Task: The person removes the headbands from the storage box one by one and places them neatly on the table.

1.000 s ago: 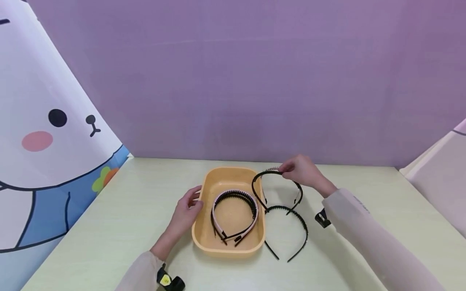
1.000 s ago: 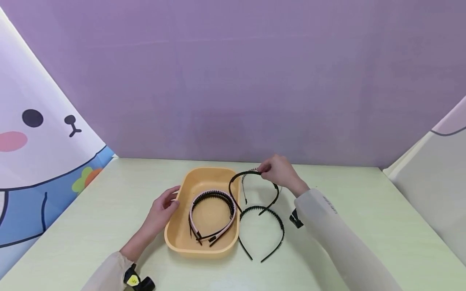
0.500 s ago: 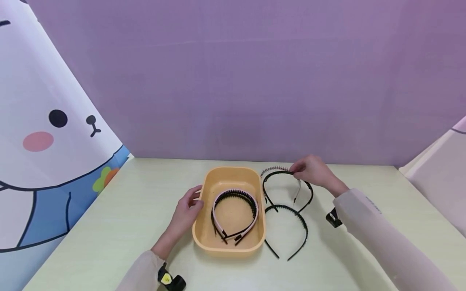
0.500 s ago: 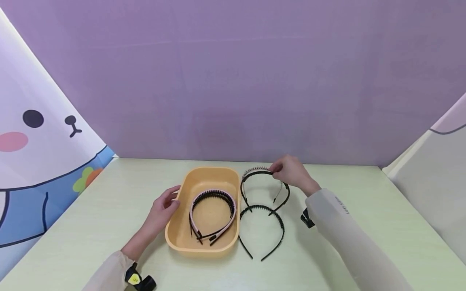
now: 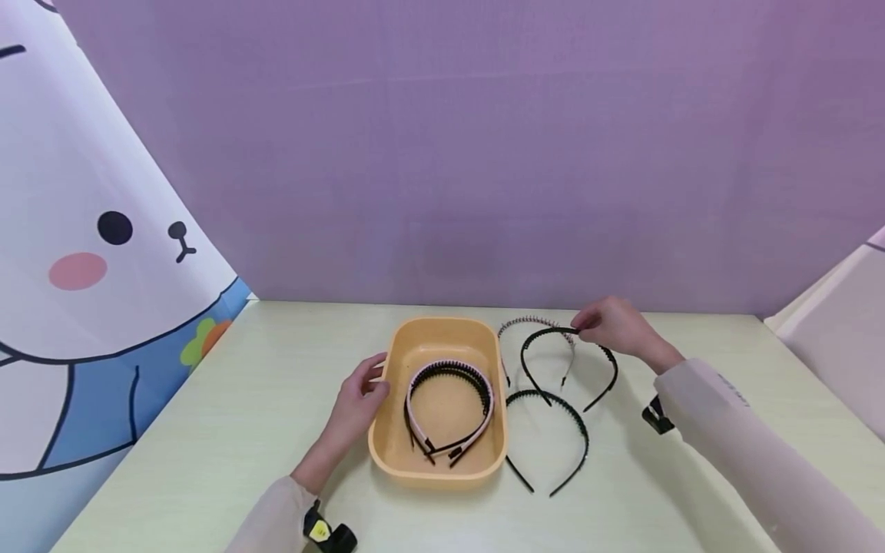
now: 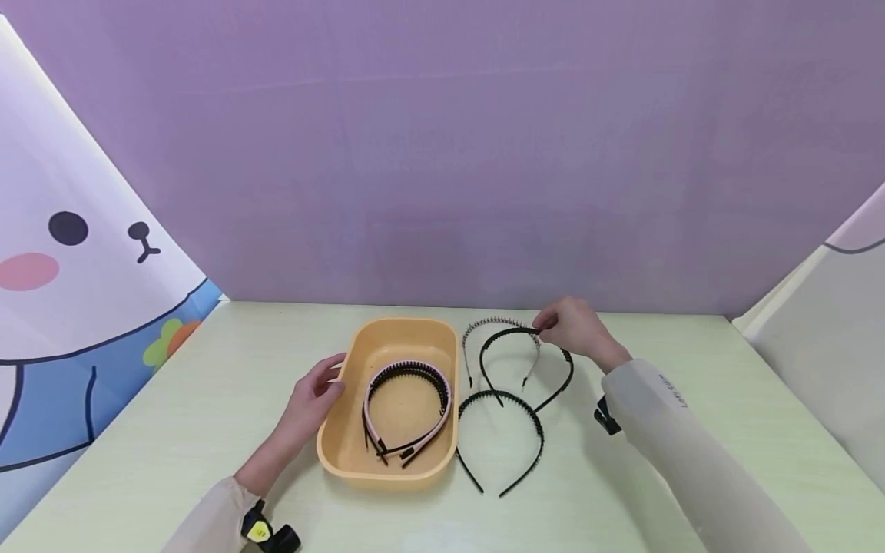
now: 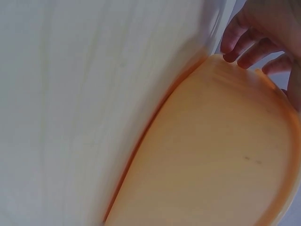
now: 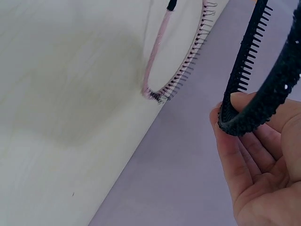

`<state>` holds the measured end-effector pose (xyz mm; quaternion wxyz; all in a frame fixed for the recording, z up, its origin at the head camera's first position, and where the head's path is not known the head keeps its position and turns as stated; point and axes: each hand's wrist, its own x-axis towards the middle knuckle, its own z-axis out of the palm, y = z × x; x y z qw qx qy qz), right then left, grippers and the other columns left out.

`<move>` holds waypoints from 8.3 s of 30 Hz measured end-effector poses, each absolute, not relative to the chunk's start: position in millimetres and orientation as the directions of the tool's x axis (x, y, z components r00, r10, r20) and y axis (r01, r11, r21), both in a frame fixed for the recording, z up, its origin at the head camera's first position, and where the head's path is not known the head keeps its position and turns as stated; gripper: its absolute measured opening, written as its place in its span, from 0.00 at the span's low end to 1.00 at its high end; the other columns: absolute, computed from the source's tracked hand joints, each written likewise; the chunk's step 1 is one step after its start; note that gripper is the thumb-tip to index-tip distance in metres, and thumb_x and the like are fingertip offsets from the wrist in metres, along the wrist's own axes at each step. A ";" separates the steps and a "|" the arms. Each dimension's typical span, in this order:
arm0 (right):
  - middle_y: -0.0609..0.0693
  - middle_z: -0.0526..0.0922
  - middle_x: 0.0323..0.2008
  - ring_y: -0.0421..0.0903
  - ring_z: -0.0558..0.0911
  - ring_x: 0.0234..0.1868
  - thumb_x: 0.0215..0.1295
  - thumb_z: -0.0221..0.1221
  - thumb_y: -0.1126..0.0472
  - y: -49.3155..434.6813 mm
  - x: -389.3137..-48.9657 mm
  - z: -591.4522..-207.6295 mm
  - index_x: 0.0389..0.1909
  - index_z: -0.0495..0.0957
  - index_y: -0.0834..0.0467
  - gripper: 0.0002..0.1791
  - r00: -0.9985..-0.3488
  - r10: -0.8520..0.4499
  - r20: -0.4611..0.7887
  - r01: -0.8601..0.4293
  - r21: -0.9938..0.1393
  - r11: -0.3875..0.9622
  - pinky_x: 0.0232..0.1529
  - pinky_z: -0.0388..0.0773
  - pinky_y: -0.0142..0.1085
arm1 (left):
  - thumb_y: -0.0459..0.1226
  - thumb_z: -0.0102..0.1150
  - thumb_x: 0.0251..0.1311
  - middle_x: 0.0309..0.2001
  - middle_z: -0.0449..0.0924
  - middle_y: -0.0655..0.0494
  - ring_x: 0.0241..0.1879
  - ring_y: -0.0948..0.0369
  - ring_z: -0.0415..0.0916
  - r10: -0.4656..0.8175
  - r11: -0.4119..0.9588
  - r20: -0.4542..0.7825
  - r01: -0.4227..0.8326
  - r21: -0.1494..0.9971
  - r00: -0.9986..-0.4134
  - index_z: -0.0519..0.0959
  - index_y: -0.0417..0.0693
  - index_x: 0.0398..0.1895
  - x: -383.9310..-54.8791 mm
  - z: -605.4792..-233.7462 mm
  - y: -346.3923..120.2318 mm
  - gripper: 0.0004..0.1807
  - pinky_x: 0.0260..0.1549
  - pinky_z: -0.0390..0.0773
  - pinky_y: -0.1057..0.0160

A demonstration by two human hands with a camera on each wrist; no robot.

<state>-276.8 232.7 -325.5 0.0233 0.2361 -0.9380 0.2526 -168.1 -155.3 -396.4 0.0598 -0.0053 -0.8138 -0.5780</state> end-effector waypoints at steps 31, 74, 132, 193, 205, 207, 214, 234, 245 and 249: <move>0.62 0.86 0.39 0.58 0.83 0.41 0.55 0.61 0.67 282.3 -294.4 -342.5 0.40 0.83 0.67 0.12 -0.924 -0.367 0.111 -0.375 -0.465 0.802 0.40 0.79 0.47 | 0.29 0.48 0.62 0.56 0.74 0.35 0.51 0.47 0.74 -0.072 0.324 0.106 0.077 0.943 -0.992 0.66 0.39 0.66 -165.9 -396.1 -157.0 0.26 0.46 0.77 0.61; 0.64 0.85 0.36 0.55 0.83 0.36 0.52 0.62 0.65 337.5 -310.7 -366.0 0.39 0.82 0.70 0.15 -0.968 -0.236 0.082 -0.247 -0.467 0.849 0.35 0.75 0.38 | 0.29 0.48 0.61 0.55 0.75 0.35 0.50 0.48 0.75 -0.075 0.314 0.101 0.072 0.947 -0.992 0.66 0.40 0.65 -164.0 -394.7 -154.2 0.27 0.44 0.77 0.63; 0.66 0.83 0.41 0.60 0.82 0.41 0.53 0.63 0.68 327.5 -323.8 -385.4 0.43 0.79 0.72 0.16 -0.965 -0.263 0.007 -0.224 -0.545 0.808 0.35 0.78 0.39 | 0.29 0.48 0.61 0.55 0.75 0.35 0.51 0.47 0.75 -0.078 0.315 0.089 0.060 0.947 -0.993 0.66 0.40 0.65 -161.3 -392.8 -154.7 0.26 0.45 0.77 0.61; 0.64 0.85 0.37 0.45 0.84 0.34 0.56 0.63 0.68 288.7 -282.2 -367.0 0.42 0.80 0.70 0.13 -0.932 -0.302 0.199 -0.361 -0.564 0.743 0.35 0.77 0.30 | 0.29 0.47 0.60 0.55 0.75 0.36 0.50 0.48 0.75 -0.092 0.334 0.079 0.044 0.941 -0.993 0.66 0.41 0.66 -163.0 -396.8 -155.9 0.27 0.47 0.77 0.60; 0.61 0.85 0.37 0.36 0.82 0.32 0.56 0.63 0.67 274.1 -270.0 -366.9 0.42 0.81 0.68 0.13 -0.931 -0.300 0.206 -0.363 -0.581 0.728 0.35 0.76 0.26 | 0.29 0.48 0.61 0.55 0.75 0.36 0.49 0.49 0.76 -0.083 0.326 0.095 0.063 0.943 -0.992 0.66 0.41 0.65 -162.0 -395.2 -155.6 0.27 0.43 0.76 0.66; 0.61 0.85 0.37 0.39 0.83 0.33 0.56 0.63 0.67 270.3 -267.6 -366.4 0.42 0.81 0.68 0.13 -0.930 -0.301 0.211 -0.367 -0.582 0.725 0.35 0.76 0.27 | 0.29 0.48 0.60 0.55 0.75 0.35 0.49 0.48 0.75 -0.078 0.324 0.100 0.069 0.944 -0.992 0.66 0.40 0.65 -161.4 -394.5 -155.4 0.27 0.43 0.76 0.66; 0.60 0.85 0.37 0.53 0.84 0.37 0.57 0.62 0.67 259.2 -259.2 -366.4 0.43 0.81 0.68 0.13 -0.927 -0.302 0.225 -0.376 -0.590 0.715 0.36 0.77 0.30 | 0.29 0.48 0.61 0.56 0.74 0.35 0.49 0.47 0.75 -0.069 0.322 0.099 0.072 0.944 -0.993 0.66 0.40 0.66 -162.3 -393.8 -153.7 0.26 0.44 0.76 0.67; 0.58 0.86 0.36 0.51 0.83 0.36 0.59 0.61 0.69 214.9 -241.7 -369.7 0.39 0.82 0.66 0.08 -0.908 -0.331 0.258 -0.417 -0.639 0.646 0.35 0.78 0.33 | 0.29 0.47 0.62 0.56 0.74 0.35 0.50 0.48 0.75 -0.053 0.345 0.089 0.066 0.936 -0.995 0.66 0.41 0.66 -166.7 -400.0 -156.9 0.27 0.42 0.75 0.70; 0.56 0.86 0.34 0.48 0.83 0.35 0.58 0.61 0.68 189.2 -237.4 -366.6 0.38 0.83 0.63 0.07 -0.902 -0.339 0.269 -0.429 -0.656 0.621 0.34 0.79 0.35 | 0.29 0.47 0.63 0.57 0.73 0.35 0.53 0.47 0.74 -0.058 0.353 0.074 0.049 0.934 -0.996 0.65 0.42 0.67 -167.1 -398.5 -160.4 0.26 0.42 0.72 0.75; 0.55 0.86 0.33 0.48 0.83 0.35 0.58 0.61 0.68 181.5 -235.6 -365.8 0.38 0.83 0.63 0.07 -0.897 -0.345 0.276 -0.439 -0.655 0.615 0.32 0.78 0.35 | 0.29 0.47 0.63 0.58 0.73 0.35 0.53 0.47 0.73 -0.054 0.351 0.075 0.051 0.935 -0.996 0.64 0.41 0.67 -167.7 -399.2 -159.6 0.27 0.41 0.72 0.75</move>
